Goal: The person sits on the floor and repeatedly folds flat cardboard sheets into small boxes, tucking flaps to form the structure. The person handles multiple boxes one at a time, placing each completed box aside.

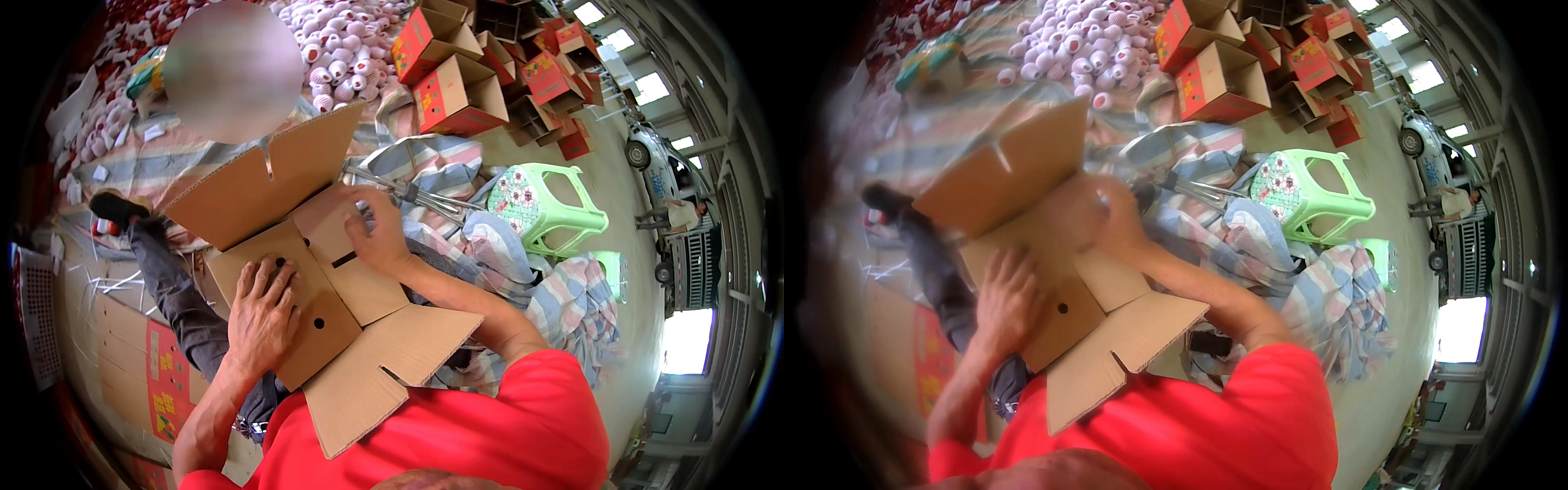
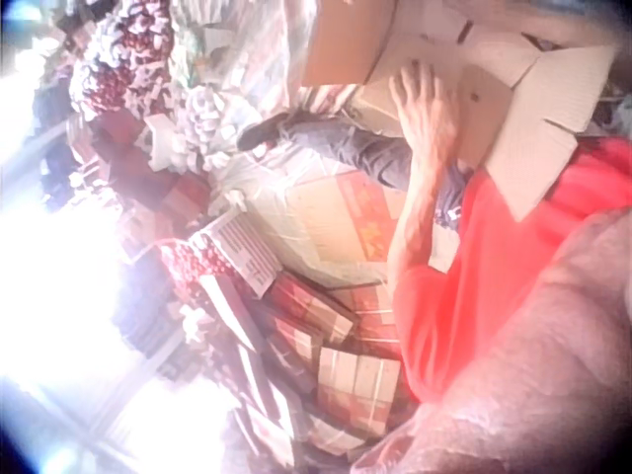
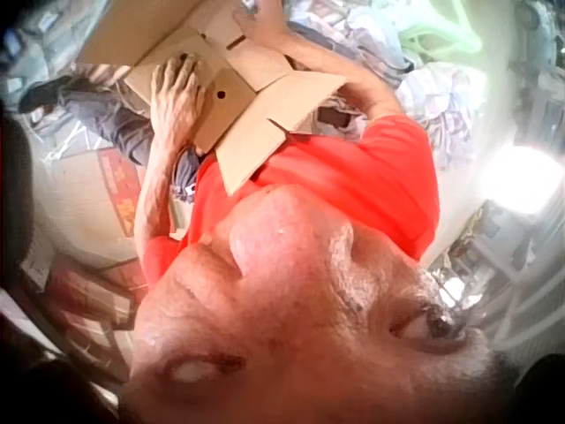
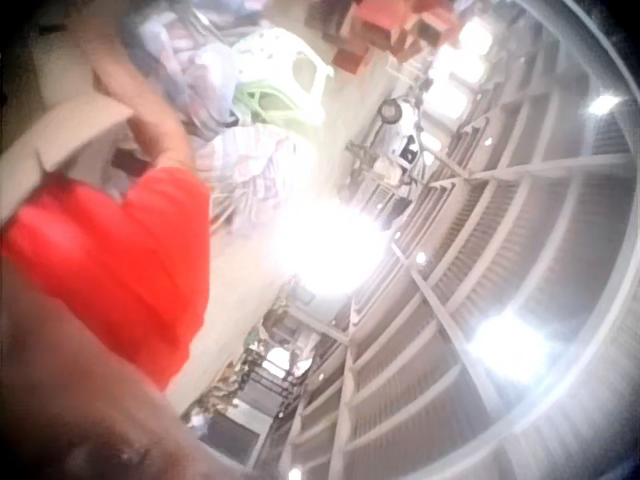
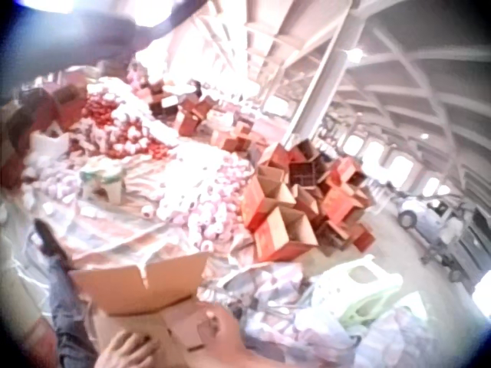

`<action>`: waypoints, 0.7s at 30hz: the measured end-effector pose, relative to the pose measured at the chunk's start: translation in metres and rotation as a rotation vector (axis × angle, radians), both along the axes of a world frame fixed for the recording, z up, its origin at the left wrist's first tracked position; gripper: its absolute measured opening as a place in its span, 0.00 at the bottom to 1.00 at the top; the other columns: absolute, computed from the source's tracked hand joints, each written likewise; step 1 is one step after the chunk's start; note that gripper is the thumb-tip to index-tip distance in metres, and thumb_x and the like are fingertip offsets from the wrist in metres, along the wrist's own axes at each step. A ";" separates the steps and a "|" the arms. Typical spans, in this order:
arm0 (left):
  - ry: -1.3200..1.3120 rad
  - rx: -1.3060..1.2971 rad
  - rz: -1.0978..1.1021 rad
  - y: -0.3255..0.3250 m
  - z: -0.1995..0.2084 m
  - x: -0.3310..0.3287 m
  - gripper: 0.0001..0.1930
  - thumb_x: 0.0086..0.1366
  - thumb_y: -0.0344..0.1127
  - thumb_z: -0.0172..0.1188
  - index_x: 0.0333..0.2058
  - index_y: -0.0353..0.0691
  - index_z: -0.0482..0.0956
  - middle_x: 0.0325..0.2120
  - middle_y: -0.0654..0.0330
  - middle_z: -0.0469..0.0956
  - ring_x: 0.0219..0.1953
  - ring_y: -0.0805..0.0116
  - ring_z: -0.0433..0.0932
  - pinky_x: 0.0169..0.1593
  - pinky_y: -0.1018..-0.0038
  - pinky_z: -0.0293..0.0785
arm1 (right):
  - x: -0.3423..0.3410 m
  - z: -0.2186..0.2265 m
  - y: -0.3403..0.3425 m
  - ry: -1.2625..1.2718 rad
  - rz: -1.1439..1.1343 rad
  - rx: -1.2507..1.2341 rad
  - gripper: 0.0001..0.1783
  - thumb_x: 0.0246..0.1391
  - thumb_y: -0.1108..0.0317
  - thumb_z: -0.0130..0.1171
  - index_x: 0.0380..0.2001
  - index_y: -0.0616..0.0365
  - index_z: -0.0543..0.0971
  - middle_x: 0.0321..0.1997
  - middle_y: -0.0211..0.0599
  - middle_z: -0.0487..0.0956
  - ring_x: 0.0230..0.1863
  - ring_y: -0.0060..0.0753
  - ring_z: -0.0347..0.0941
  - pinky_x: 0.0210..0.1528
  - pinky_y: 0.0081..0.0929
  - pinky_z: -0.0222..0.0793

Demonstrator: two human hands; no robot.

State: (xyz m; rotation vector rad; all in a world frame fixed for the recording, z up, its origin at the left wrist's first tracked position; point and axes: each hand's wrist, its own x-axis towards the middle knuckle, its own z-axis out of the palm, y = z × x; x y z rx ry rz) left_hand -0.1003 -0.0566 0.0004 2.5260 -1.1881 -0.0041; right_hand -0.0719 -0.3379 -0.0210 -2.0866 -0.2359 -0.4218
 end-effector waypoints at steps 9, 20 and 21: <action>-0.012 0.008 -0.031 -0.011 -0.004 -0.001 0.19 0.62 0.39 0.64 0.47 0.31 0.83 0.55 0.48 0.80 0.66 0.48 0.69 0.74 0.48 0.58 | -0.017 -0.067 -0.009 0.328 0.116 0.351 0.16 0.72 0.71 0.50 0.60 0.60 0.71 0.77 0.43 0.64 0.79 0.38 0.56 0.79 0.36 0.50; -0.098 -0.646 0.206 -0.048 -0.082 0.001 0.17 0.63 0.26 0.57 0.51 0.31 0.77 0.53 0.44 0.77 0.61 0.43 0.72 0.68 0.46 0.63 | -0.037 -0.067 0.032 0.278 0.560 -0.343 0.30 0.66 0.61 0.58 0.67 0.65 0.67 0.79 0.56 0.58 0.83 0.58 0.47 0.82 0.53 0.44; -0.068 -0.609 0.220 -0.050 -0.104 0.004 0.21 0.64 0.25 0.55 0.56 0.31 0.75 0.58 0.43 0.73 0.66 0.41 0.68 0.70 0.47 0.61 | -0.038 -0.061 0.030 0.377 0.598 -0.382 0.33 0.66 0.59 0.60 0.68 0.65 0.67 0.79 0.57 0.58 0.82 0.59 0.47 0.82 0.54 0.45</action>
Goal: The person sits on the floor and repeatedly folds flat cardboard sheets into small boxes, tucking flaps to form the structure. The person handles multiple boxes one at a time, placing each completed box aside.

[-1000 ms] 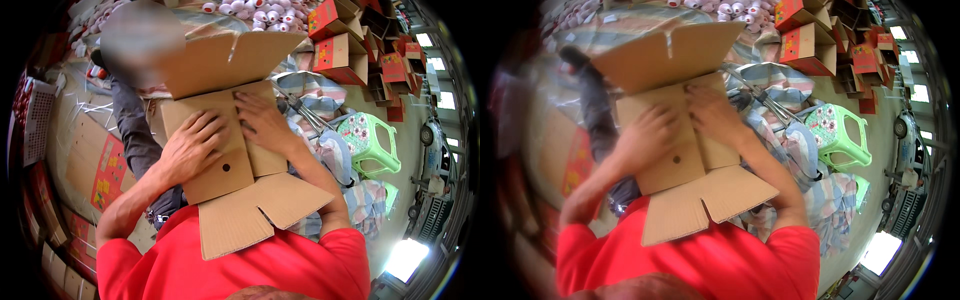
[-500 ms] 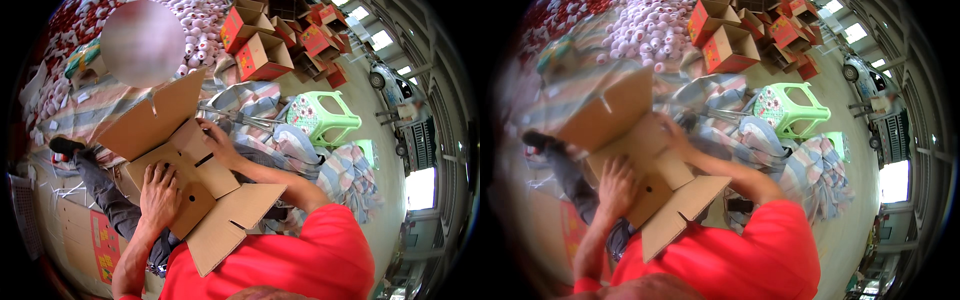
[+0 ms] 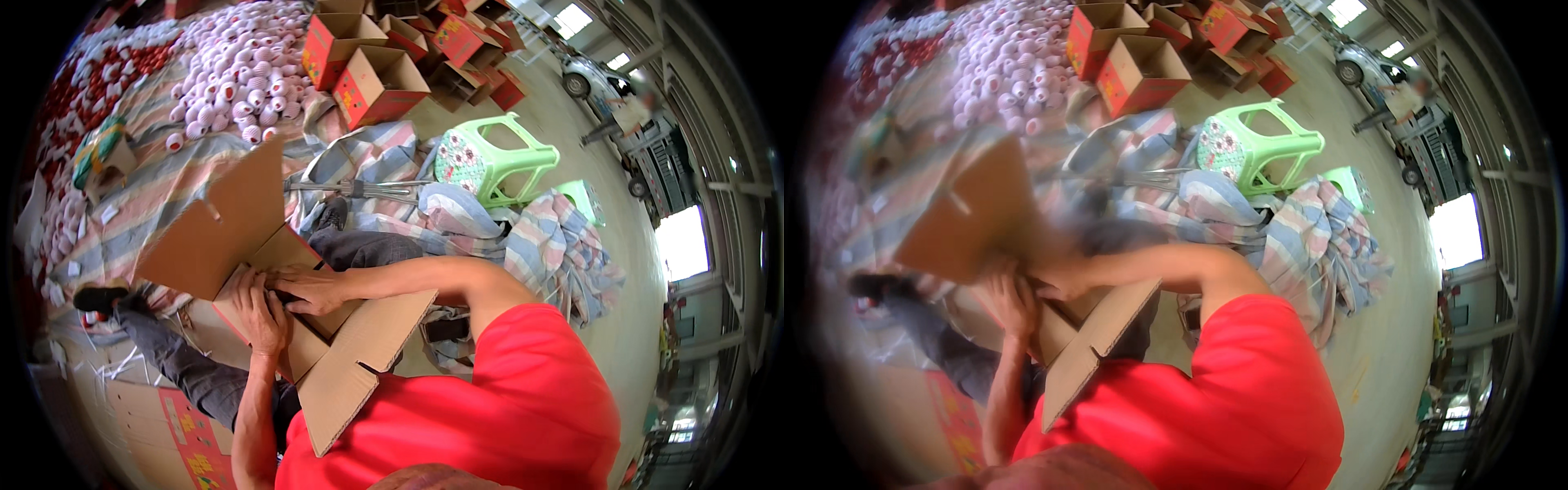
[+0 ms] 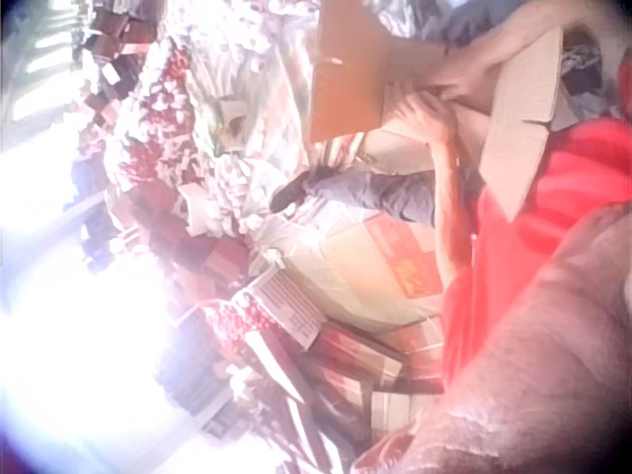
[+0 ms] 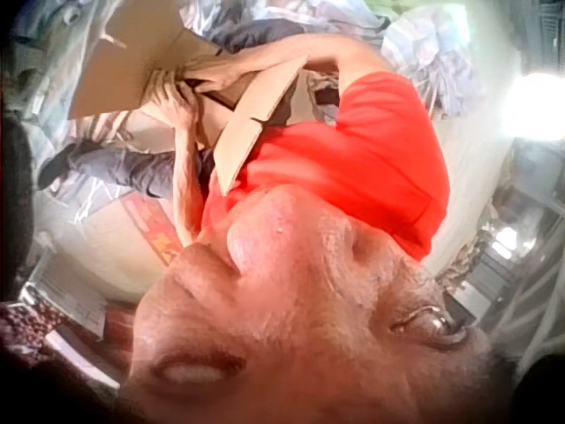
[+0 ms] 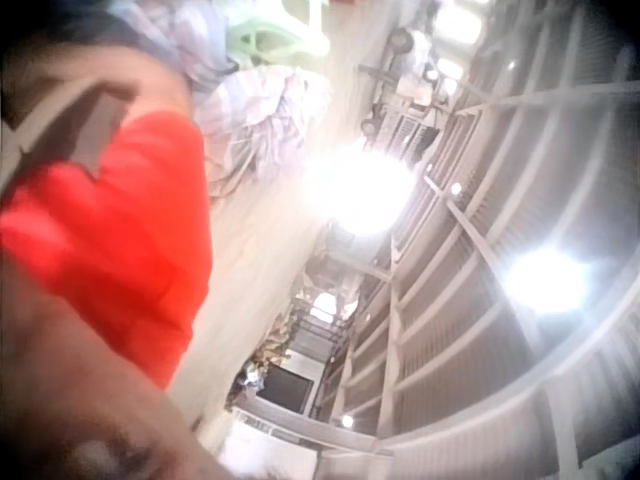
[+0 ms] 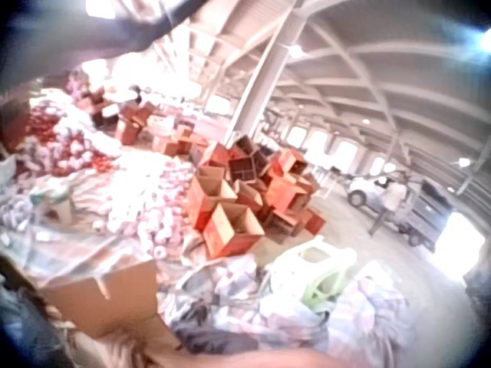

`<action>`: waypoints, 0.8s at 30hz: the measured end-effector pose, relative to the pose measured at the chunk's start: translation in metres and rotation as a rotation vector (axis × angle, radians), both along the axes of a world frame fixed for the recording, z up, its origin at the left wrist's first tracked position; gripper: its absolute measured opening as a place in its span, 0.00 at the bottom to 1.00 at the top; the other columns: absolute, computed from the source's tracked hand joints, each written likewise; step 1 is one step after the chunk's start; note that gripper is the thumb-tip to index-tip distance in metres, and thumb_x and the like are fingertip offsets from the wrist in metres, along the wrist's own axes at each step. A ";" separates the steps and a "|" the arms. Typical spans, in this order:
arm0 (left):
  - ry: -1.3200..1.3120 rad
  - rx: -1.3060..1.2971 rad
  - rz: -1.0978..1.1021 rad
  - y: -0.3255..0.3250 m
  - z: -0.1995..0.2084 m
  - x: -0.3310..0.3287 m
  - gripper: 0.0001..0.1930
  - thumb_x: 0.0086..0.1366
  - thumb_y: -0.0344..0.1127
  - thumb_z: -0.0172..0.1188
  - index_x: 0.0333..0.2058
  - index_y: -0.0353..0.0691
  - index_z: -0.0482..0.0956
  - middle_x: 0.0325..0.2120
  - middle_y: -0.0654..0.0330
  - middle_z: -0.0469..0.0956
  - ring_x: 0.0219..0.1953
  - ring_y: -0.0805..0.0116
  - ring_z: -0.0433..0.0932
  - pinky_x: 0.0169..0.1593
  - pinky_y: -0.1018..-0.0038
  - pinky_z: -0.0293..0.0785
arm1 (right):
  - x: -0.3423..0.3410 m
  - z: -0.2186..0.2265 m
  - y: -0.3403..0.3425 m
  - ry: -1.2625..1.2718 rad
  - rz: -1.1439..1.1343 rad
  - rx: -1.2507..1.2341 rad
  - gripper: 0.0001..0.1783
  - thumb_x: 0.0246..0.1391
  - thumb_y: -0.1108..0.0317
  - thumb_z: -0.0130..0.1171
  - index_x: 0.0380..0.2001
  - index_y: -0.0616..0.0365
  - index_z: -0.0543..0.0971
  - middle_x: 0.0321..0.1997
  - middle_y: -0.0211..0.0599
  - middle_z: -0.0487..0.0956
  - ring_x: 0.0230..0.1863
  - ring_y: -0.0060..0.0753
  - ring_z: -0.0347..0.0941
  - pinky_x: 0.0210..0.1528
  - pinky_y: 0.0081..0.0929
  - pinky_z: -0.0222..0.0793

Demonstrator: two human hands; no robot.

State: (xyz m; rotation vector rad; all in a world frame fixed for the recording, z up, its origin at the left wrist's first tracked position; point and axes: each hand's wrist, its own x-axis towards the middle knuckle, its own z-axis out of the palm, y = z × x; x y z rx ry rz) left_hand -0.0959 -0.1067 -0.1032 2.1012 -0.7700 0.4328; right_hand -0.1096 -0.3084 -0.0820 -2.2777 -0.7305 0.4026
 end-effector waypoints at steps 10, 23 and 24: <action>0.175 0.034 -0.010 0.011 -0.065 0.016 0.25 0.63 0.27 0.59 0.59 0.31 0.73 0.62 0.43 0.72 0.69 0.39 0.65 0.72 0.49 0.59 | 0.005 0.003 0.007 -0.307 -0.323 -0.098 0.58 0.46 0.40 0.75 0.72 0.65 0.63 0.81 0.54 0.56 0.84 0.60 0.41 0.83 0.58 0.35; 0.919 -0.540 0.192 0.067 -0.091 -0.029 0.37 0.71 0.47 0.69 0.68 0.29 0.66 0.59 0.48 0.76 0.60 0.58 0.74 0.65 0.63 0.67 | 0.003 0.004 -0.022 0.223 -0.740 0.105 0.65 0.47 0.47 0.79 0.77 0.67 0.53 0.77 0.59 0.58 0.78 0.54 0.56 0.78 0.43 0.56; 0.976 -0.543 0.186 0.073 -0.095 -0.021 0.36 0.71 0.46 0.68 0.68 0.30 0.67 0.57 0.48 0.77 0.58 0.58 0.75 0.64 0.63 0.69 | 0.002 -0.002 -0.024 0.230 -0.757 0.161 0.64 0.47 0.47 0.79 0.77 0.67 0.54 0.77 0.59 0.59 0.77 0.53 0.57 0.77 0.42 0.57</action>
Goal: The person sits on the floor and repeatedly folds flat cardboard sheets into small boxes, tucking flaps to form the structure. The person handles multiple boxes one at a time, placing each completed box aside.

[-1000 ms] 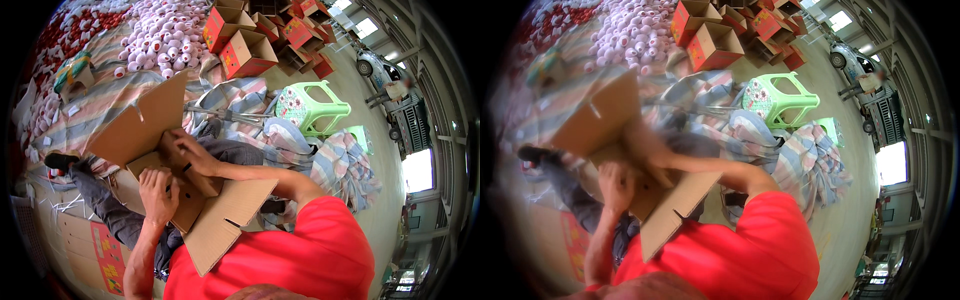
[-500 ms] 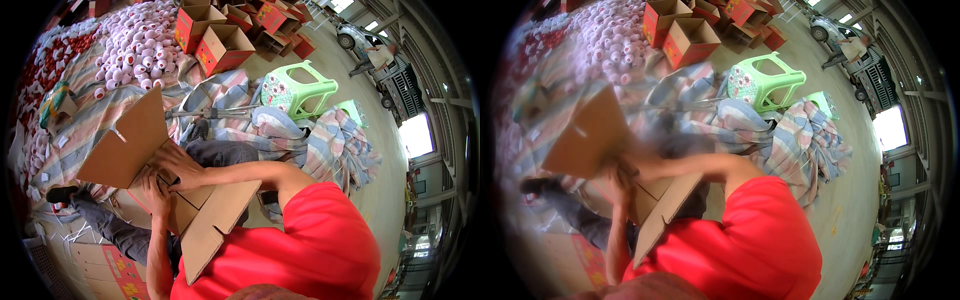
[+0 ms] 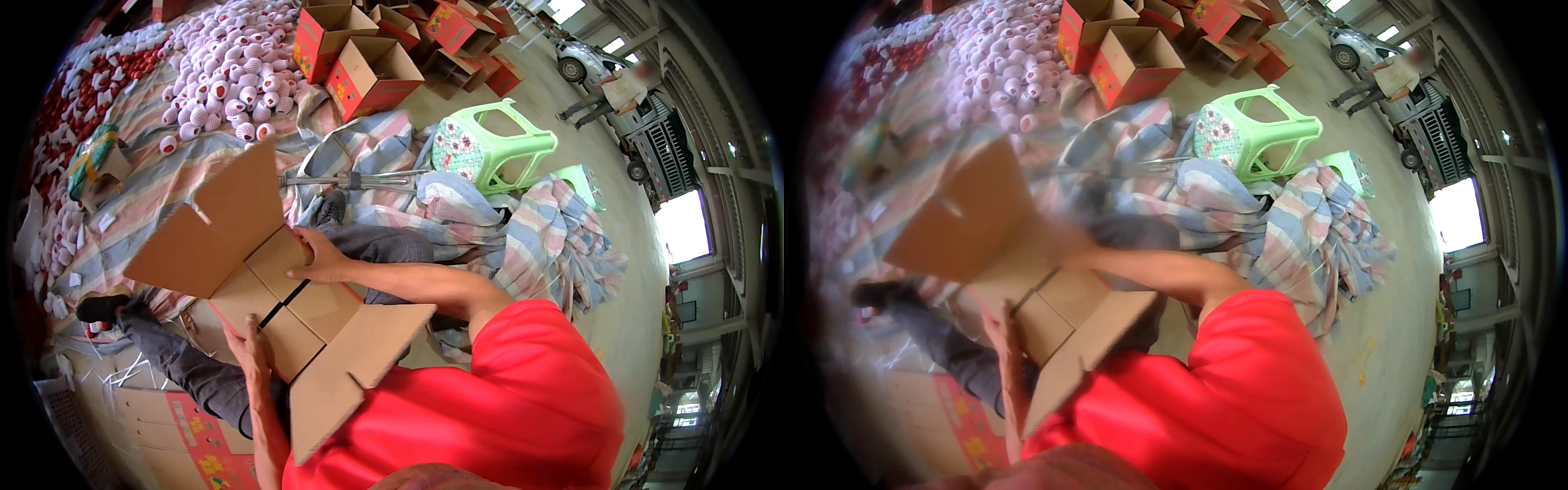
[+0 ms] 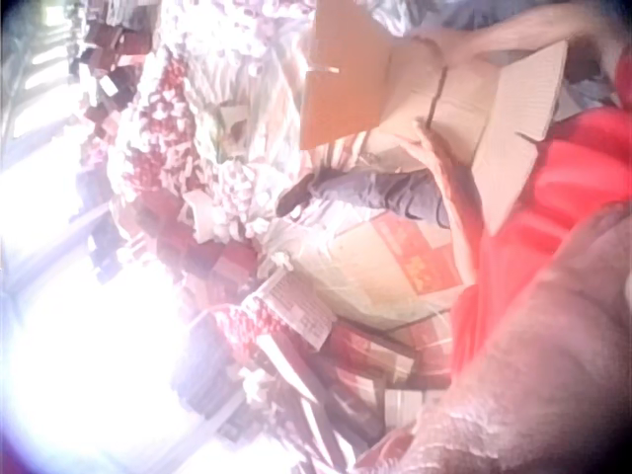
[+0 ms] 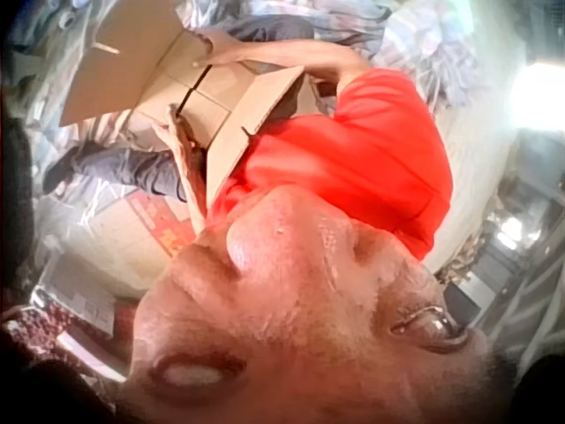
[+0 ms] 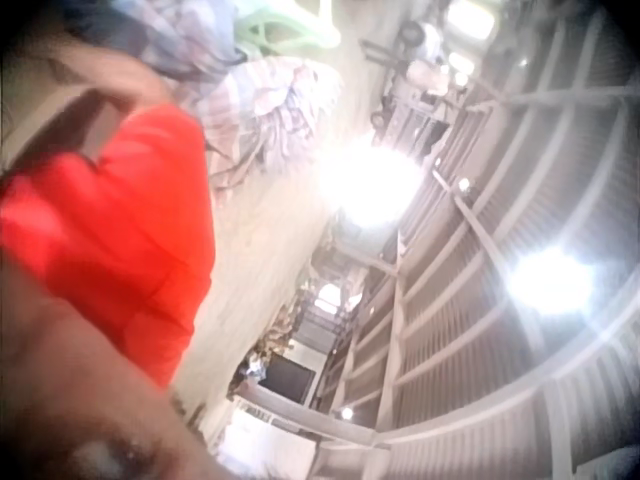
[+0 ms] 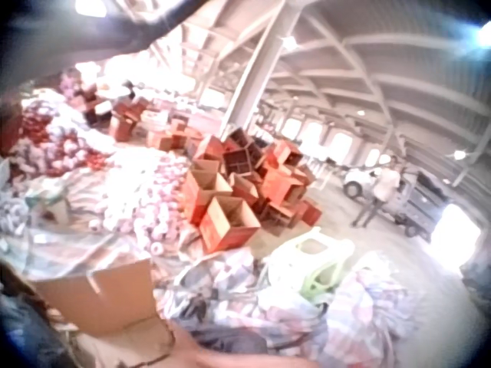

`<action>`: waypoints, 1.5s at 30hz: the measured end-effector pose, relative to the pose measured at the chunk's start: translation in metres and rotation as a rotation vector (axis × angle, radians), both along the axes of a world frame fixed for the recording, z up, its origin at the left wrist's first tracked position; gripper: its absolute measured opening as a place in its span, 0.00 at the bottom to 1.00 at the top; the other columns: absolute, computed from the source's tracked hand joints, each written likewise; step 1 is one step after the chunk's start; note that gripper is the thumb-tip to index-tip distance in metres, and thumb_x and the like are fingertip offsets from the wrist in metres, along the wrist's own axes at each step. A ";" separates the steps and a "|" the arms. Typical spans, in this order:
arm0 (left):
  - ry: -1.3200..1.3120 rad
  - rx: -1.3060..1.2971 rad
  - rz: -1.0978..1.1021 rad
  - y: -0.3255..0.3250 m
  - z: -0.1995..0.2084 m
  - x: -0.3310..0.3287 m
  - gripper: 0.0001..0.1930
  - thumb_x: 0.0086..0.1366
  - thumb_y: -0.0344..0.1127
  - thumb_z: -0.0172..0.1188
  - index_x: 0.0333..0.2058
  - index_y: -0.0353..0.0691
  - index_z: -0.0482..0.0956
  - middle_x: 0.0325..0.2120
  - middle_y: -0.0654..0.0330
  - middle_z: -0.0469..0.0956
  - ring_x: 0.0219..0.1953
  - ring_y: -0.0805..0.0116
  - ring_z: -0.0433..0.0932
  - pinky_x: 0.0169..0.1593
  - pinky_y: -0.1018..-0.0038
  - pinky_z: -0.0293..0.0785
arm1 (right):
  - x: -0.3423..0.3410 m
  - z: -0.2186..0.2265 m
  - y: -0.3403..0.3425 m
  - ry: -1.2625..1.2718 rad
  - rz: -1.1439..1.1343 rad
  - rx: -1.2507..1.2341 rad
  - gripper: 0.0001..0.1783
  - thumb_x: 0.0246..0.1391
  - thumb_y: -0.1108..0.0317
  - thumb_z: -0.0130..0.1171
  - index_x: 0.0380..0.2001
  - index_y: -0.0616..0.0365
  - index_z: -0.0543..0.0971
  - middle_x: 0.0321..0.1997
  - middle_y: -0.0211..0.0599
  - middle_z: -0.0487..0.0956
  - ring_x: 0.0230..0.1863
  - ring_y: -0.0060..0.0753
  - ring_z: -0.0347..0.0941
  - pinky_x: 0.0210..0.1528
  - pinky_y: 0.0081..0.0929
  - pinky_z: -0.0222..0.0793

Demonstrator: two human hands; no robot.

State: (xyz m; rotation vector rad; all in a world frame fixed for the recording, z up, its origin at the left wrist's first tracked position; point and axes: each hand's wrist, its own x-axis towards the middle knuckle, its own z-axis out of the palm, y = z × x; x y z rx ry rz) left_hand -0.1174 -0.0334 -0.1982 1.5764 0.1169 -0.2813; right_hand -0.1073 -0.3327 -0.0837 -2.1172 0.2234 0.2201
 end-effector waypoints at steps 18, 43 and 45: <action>-0.133 0.212 -0.097 0.085 0.021 0.070 0.40 0.72 0.44 0.65 0.74 0.30 0.58 0.69 0.42 0.68 0.71 0.51 0.67 0.73 0.61 0.59 | 0.016 -0.070 0.085 -0.077 -0.153 0.259 0.65 0.52 0.51 0.78 0.80 0.61 0.48 0.79 0.54 0.57 0.81 0.50 0.50 0.80 0.45 0.50; -0.131 0.288 -0.066 0.056 0.038 0.082 0.41 0.64 0.40 0.71 0.71 0.30 0.63 0.64 0.44 0.71 0.66 0.52 0.70 0.71 0.60 0.63 | 0.033 -0.085 0.070 -0.179 -0.128 0.386 0.62 0.53 0.55 0.77 0.80 0.59 0.48 0.78 0.47 0.61 0.79 0.42 0.55 0.80 0.40 0.52; -0.148 0.258 -0.067 0.057 0.039 0.082 0.41 0.64 0.39 0.71 0.70 0.30 0.64 0.64 0.44 0.72 0.66 0.52 0.70 0.71 0.60 0.63 | 0.033 -0.081 0.072 -0.176 -0.136 0.397 0.61 0.53 0.56 0.76 0.80 0.58 0.49 0.78 0.46 0.62 0.79 0.41 0.56 0.80 0.39 0.53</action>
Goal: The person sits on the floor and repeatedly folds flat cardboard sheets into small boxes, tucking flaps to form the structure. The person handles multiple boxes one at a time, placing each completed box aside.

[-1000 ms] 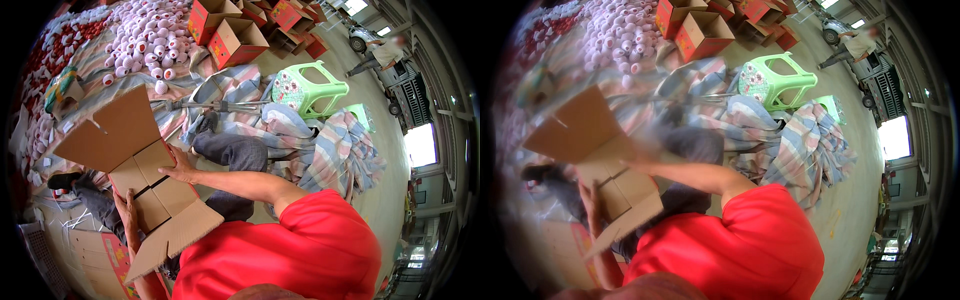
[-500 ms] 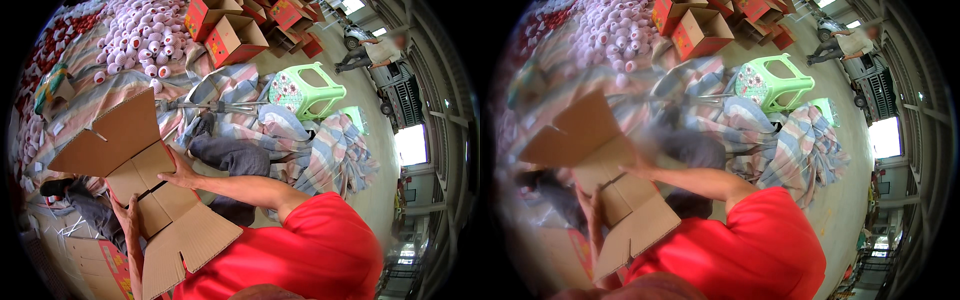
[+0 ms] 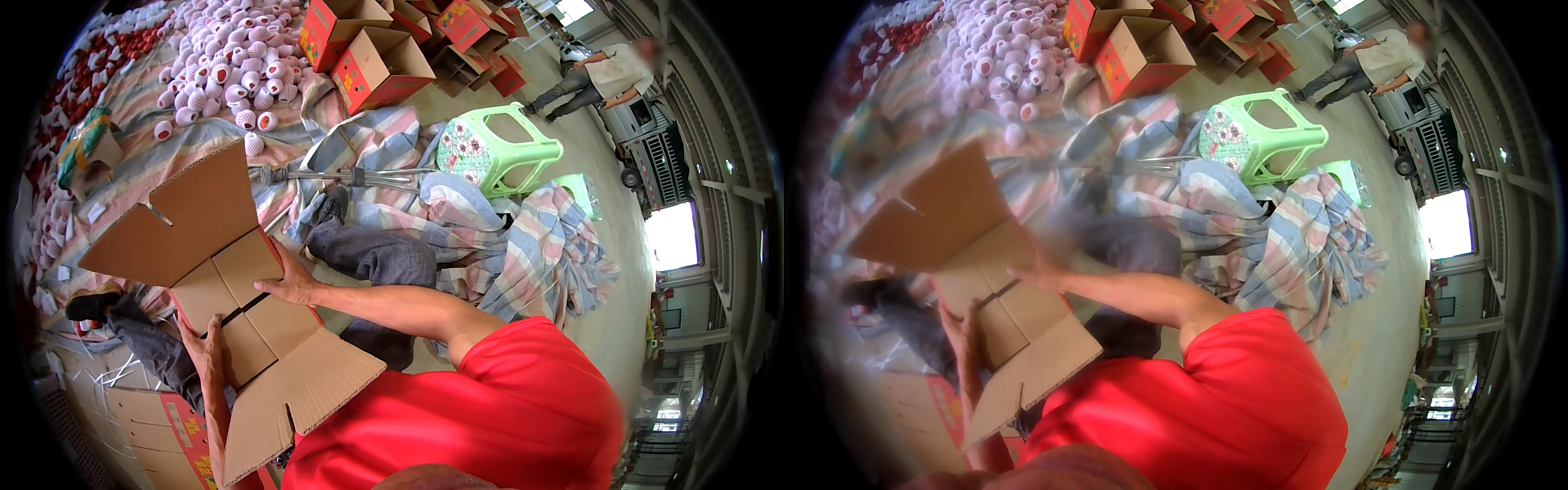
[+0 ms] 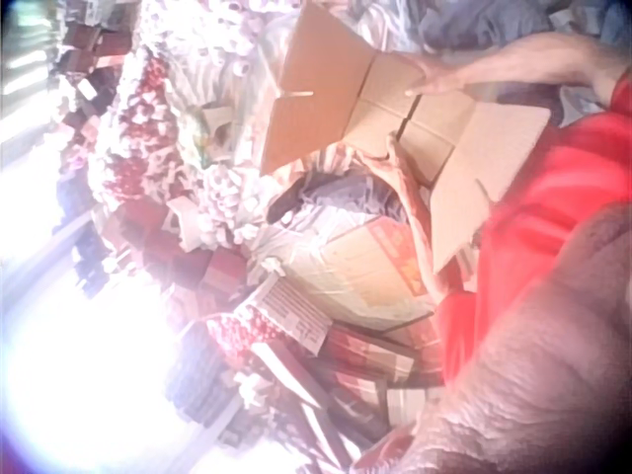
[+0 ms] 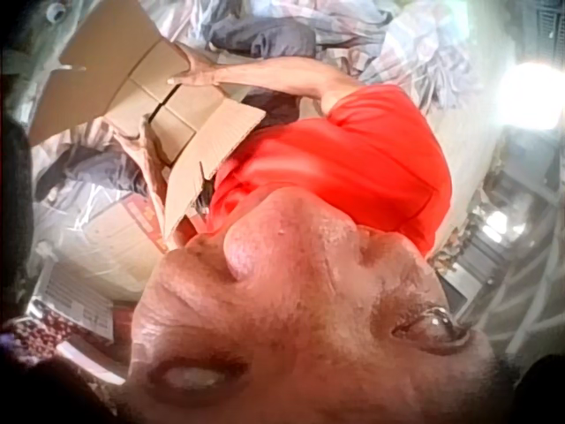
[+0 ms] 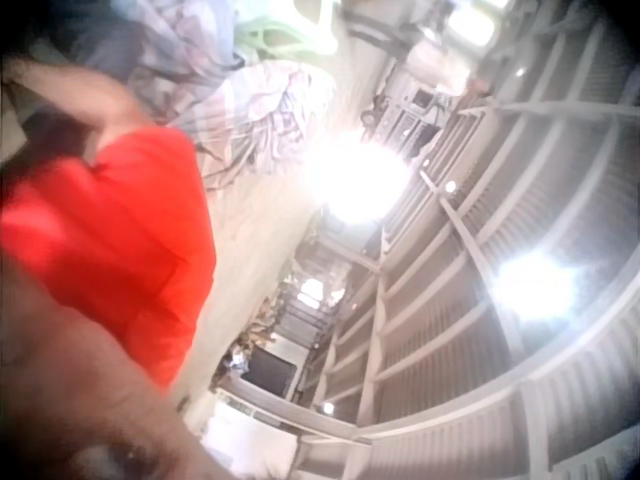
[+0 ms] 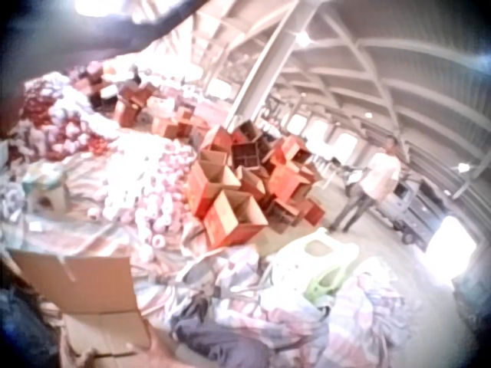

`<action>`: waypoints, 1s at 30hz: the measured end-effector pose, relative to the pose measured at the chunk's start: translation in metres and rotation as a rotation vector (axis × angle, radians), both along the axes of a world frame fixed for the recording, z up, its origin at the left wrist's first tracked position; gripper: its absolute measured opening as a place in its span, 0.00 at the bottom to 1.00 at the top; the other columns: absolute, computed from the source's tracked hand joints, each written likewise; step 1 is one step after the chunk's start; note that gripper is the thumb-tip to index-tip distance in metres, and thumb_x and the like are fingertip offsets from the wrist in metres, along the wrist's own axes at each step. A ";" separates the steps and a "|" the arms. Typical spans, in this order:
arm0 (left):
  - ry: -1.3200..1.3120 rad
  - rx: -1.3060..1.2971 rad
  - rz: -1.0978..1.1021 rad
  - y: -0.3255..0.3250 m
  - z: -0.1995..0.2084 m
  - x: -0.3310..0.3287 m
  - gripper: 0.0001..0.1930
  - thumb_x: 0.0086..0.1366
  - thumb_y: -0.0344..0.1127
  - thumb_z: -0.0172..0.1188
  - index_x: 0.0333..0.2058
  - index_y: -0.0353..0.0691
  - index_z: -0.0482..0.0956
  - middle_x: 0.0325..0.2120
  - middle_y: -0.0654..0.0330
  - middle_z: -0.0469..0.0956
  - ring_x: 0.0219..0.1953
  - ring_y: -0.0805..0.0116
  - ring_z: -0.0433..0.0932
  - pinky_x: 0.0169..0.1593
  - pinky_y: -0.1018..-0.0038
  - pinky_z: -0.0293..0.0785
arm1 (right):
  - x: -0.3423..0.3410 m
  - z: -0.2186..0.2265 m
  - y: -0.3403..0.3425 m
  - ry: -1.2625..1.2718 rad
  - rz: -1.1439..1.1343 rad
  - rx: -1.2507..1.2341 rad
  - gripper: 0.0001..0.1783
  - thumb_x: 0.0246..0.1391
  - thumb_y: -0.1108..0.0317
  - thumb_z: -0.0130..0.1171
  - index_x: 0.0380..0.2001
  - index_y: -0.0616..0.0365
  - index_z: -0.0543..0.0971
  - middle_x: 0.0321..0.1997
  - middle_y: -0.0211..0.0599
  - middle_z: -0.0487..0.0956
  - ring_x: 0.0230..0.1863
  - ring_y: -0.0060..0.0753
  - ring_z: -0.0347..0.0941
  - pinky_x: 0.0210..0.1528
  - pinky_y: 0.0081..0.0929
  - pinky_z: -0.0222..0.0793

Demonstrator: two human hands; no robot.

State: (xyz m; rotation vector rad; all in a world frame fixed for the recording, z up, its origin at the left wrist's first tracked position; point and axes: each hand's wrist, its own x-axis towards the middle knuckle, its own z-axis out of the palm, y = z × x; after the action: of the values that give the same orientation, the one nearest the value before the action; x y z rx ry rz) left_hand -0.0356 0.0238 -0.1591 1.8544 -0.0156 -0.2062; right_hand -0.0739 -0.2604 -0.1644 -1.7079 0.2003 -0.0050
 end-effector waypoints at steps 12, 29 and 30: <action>0.018 -0.083 -0.021 -0.005 0.024 -0.017 0.41 0.63 0.39 0.71 0.71 0.34 0.62 0.62 0.46 0.74 0.64 0.53 0.72 0.69 0.60 0.66 | 0.001 0.003 -0.008 0.010 0.053 -0.086 0.56 0.55 0.66 0.76 0.79 0.53 0.53 0.73 0.39 0.68 0.74 0.35 0.63 0.75 0.37 0.60; 0.089 -0.119 0.041 -0.014 0.035 -0.029 0.46 0.61 0.24 0.60 0.78 0.32 0.51 0.76 0.46 0.57 0.78 0.55 0.54 0.79 0.65 0.46 | -0.002 -0.023 -0.012 0.028 0.110 -0.121 0.57 0.56 0.62 0.75 0.80 0.55 0.50 0.76 0.41 0.64 0.77 0.37 0.58 0.78 0.39 0.55; 0.080 -0.109 0.044 -0.015 0.035 -0.029 0.46 0.61 0.24 0.60 0.78 0.32 0.52 0.76 0.46 0.57 0.78 0.55 0.55 0.78 0.65 0.47 | -0.002 -0.026 -0.012 0.022 0.094 -0.123 0.57 0.56 0.62 0.75 0.80 0.55 0.50 0.76 0.41 0.64 0.77 0.37 0.58 0.78 0.39 0.55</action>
State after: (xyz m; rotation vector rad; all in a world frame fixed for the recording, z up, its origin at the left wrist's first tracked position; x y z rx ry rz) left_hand -0.0651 0.0092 -0.1238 1.7349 0.0675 -0.2442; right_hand -0.0758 -0.2726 -0.1907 -1.8391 0.1376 0.0723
